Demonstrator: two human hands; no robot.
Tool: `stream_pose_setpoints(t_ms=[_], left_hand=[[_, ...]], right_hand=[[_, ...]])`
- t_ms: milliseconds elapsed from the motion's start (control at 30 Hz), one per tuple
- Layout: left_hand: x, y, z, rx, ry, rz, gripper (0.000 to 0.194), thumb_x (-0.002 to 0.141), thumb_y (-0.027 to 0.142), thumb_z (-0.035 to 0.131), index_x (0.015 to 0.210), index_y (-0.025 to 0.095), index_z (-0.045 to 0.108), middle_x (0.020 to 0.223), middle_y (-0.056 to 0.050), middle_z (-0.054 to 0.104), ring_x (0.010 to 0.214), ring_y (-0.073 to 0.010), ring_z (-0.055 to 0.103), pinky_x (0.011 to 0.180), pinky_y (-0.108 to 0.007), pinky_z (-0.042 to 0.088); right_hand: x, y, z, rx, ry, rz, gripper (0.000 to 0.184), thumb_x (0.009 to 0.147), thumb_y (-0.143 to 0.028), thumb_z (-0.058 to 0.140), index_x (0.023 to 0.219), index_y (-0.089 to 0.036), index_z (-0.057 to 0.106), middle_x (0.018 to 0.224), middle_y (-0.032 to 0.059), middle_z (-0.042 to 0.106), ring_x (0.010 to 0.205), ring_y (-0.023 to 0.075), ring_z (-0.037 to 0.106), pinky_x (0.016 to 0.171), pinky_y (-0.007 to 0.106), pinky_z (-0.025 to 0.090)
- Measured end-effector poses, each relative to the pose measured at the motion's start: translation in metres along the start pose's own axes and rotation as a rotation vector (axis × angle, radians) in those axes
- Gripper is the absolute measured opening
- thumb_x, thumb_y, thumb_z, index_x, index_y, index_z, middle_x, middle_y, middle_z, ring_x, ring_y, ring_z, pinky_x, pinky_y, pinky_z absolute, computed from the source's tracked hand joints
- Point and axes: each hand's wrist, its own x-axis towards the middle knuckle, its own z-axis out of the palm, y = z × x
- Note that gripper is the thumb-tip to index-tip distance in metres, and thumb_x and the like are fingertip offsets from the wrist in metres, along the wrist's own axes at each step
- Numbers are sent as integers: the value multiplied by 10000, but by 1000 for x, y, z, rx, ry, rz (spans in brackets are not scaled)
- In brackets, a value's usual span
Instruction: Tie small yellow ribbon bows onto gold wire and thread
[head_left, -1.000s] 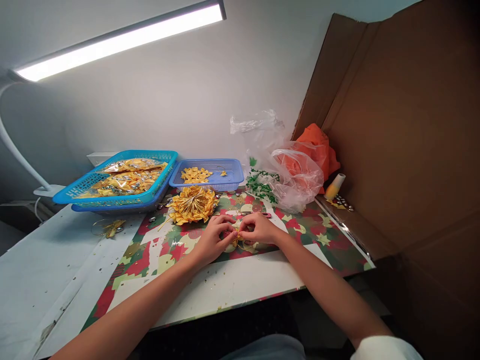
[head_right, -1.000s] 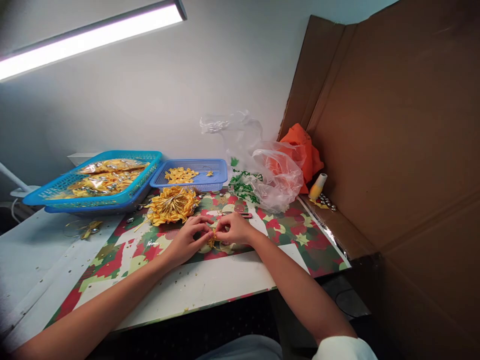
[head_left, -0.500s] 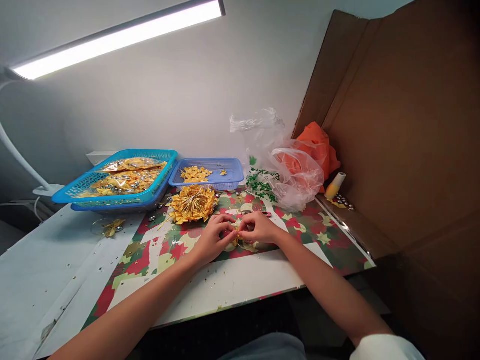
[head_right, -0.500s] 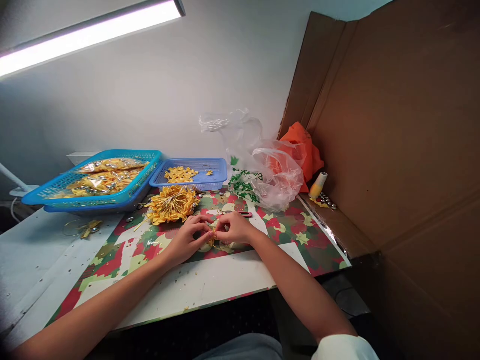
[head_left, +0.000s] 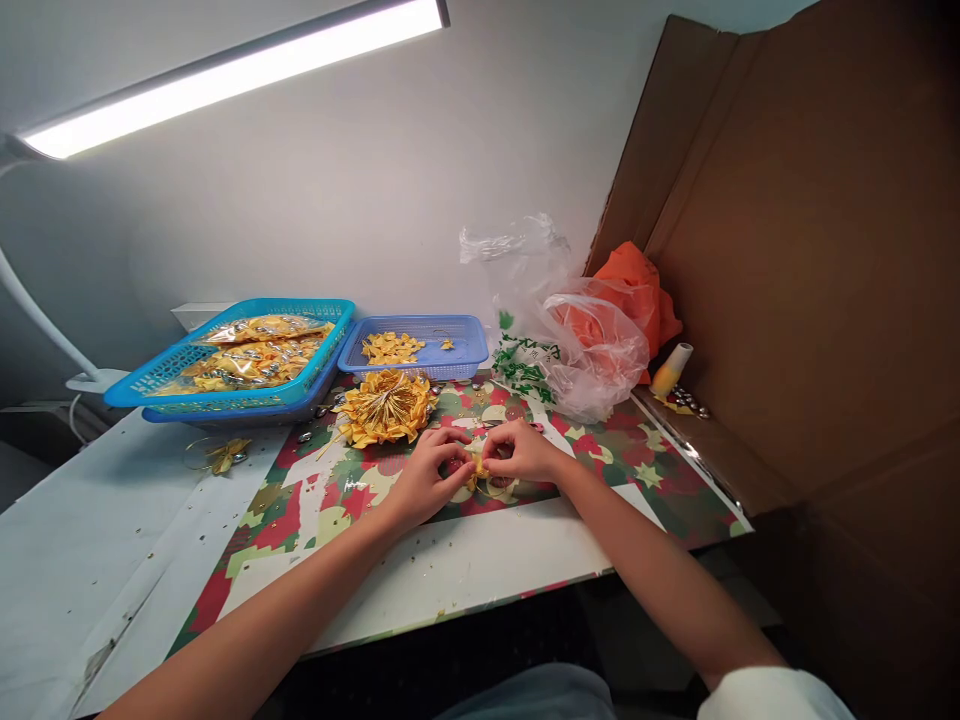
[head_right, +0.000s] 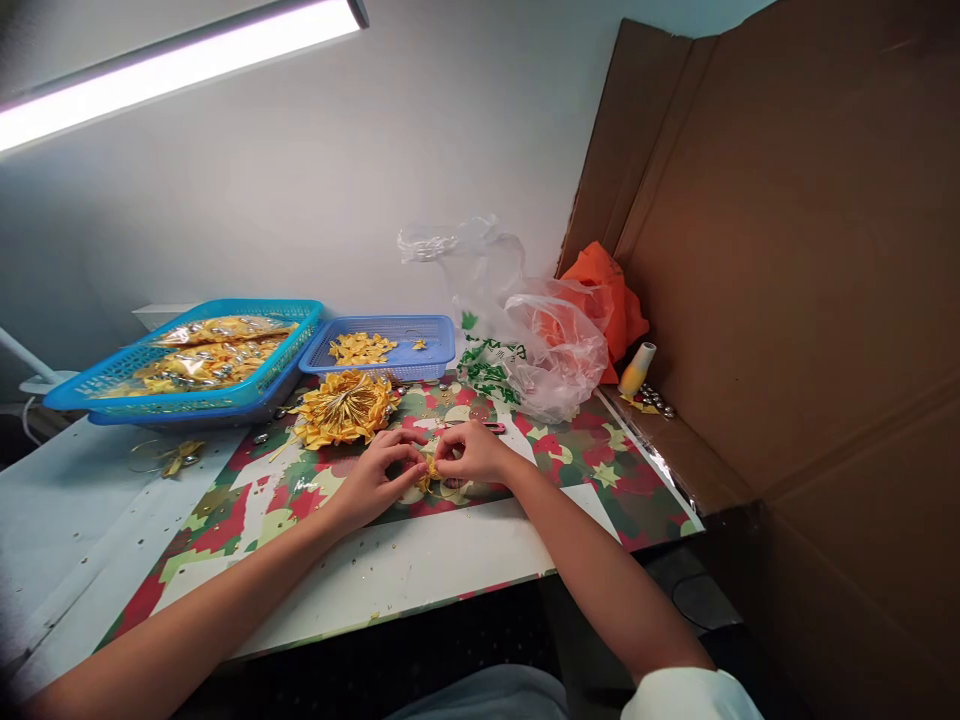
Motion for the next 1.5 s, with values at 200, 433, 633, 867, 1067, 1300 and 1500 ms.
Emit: stream_pose_setpoints(t_ms=[200, 433, 633, 867, 1067, 1300, 1500], left_hand=[[-1, 0, 1, -4, 0, 12, 187, 879, 332, 622, 778, 213, 723, 1101, -80, 639, 1072, -279, 524, 959, -450, 451], [0, 2, 0, 3, 2, 26, 203, 876, 282, 602, 703, 209, 678, 1107, -66, 648, 1035, -257, 533, 928, -420, 468], [0, 2, 1, -1, 2, 21, 178, 875, 271, 602, 728, 214, 683, 1111, -65, 645, 1046, -258, 535, 935, -419, 468], [0, 0, 1, 0, 7, 23, 181, 890, 298, 601, 764, 217, 701, 1096, -68, 641, 1058, -264, 531, 944, -420, 458], [0, 2, 1, 5, -3, 30, 179, 877, 269, 608, 728, 210, 689, 1089, -65, 641, 1037, -258, 534, 922, -406, 465], [0, 1, 1, 3, -7, 26, 187, 884, 263, 592, 735, 201, 686, 1107, -70, 631, 1054, -260, 529, 934, -407, 454], [-1, -1, 2, 1, -5, 31, 183, 899, 287, 588, 780, 209, 703, 1099, -69, 630, 1059, -260, 522, 935, -404, 449]], right_hand=[[0, -2, 0, 4, -17, -30, 117, 732, -233, 692, 650, -149, 687, 575, -20, 582, 553, 105, 482, 512, 214, 348], [1, -3, 2, 6, -20, -30, 84, 710, -152, 654, 626, -154, 656, 574, -31, 575, 558, 103, 490, 519, 209, 352], [1, -3, 2, 7, 2, -2, 96, 717, -126, 593, 637, -158, 637, 559, -34, 570, 520, 96, 487, 490, 200, 347], [2, -2, 1, -27, -8, -46, 88, 726, -174, 646, 649, -157, 683, 587, -23, 594, 565, 107, 496, 532, 214, 357], [2, 1, 1, -33, -19, -51, 74, 695, -130, 643, 626, -154, 660, 560, -29, 580, 555, 107, 494, 530, 210, 361], [1, 1, -1, -22, -25, -49, 80, 697, -116, 610, 645, -147, 663, 572, -34, 575, 537, 94, 482, 513, 200, 349], [2, 1, 2, -55, -31, -46, 41, 684, -143, 656, 668, -141, 694, 570, -31, 556, 545, 97, 465, 521, 210, 337]])
